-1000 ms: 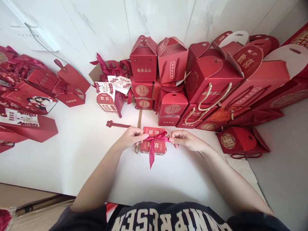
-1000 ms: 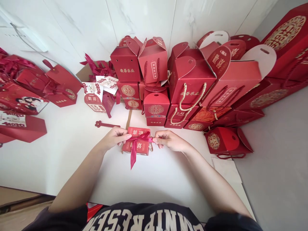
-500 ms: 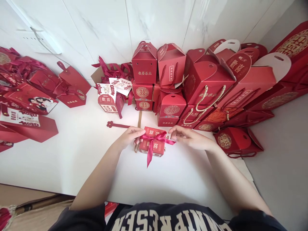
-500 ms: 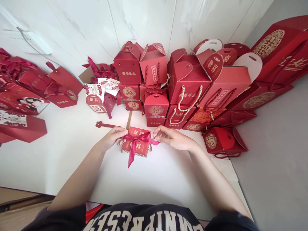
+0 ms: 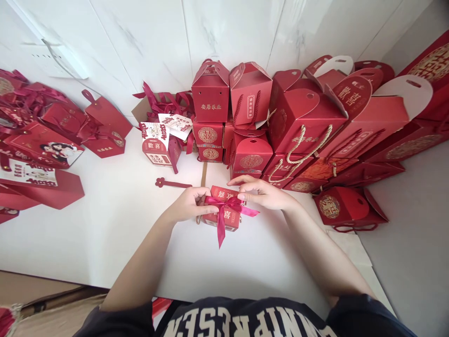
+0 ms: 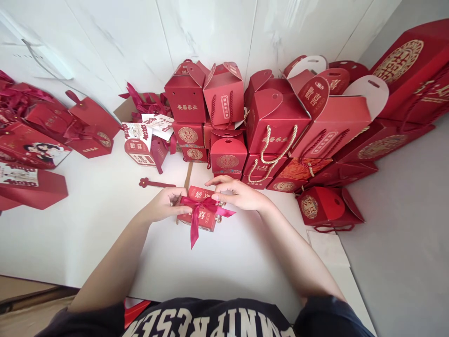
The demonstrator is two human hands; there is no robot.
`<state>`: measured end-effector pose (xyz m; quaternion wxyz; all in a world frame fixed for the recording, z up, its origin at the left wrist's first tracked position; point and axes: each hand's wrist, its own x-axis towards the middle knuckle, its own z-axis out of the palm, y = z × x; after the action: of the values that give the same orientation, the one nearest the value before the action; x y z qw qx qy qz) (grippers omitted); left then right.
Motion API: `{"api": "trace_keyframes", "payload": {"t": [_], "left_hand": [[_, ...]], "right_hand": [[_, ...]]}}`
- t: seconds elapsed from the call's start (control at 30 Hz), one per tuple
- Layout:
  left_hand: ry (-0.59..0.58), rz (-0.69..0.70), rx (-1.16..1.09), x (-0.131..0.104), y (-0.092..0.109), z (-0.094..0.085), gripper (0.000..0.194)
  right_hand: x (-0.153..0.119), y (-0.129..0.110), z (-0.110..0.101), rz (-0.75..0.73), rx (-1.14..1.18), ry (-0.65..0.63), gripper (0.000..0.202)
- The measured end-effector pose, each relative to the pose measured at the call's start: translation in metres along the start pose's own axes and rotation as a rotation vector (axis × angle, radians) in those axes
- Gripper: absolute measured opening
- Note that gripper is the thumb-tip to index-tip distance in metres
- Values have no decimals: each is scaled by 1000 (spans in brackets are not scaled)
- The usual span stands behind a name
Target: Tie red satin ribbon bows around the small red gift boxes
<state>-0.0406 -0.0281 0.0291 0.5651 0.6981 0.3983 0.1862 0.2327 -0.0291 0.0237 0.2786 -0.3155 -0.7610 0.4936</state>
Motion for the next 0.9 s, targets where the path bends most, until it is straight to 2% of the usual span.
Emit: {"api": "trace_keyframes", "payload": {"t": [0.13, 0.2, 0.23, 0.27, 0.33, 0.4, 0.43, 0.57, 0.67, 0.73, 0.83, 0.9], "left_hand": [[221, 57, 143, -13, 14, -10, 37], [336, -22, 291, -24, 23, -14, 28], [357, -97, 383, -31, 27, -14, 33], [311, -188, 451, -37, 30, -13, 41], [123, -321, 449, -47, 34, -5, 44], [-13, -360, 373, -49, 33, 10, 42], [-28, -345, 334, -48, 30, 17, 43], [38, -287, 106, -34, 16, 37, 41], [124, -242, -81, -26, 7, 33, 38], [151, -220, -144, -24, 2, 28, 36], [121, -210, -222, -23, -5, 22, 34], [103, -202, -271, -22, -8, 20, 33]], "right_hand": [[2, -2, 4, -11, 75, -8, 27], [4, -1, 6, -24, 58, -23, 23], [4, -1, 6, -28, 47, -21, 21], [4, 0, 7, -28, 38, -13, 21], [5, 1, 8, -19, 27, 7, 21], [5, 0, 9, -12, 26, 11, 22], [4, -1, 9, -11, 26, 8, 23], [2, -8, 11, -42, 8, 14, 21], [-1, -14, 12, -47, -2, 18, 18], [-2, -14, 12, 2, 36, 39, 21], [0, -8, 12, 109, 144, 108, 28], [3, -2, 12, 121, 174, 151, 30]]}}
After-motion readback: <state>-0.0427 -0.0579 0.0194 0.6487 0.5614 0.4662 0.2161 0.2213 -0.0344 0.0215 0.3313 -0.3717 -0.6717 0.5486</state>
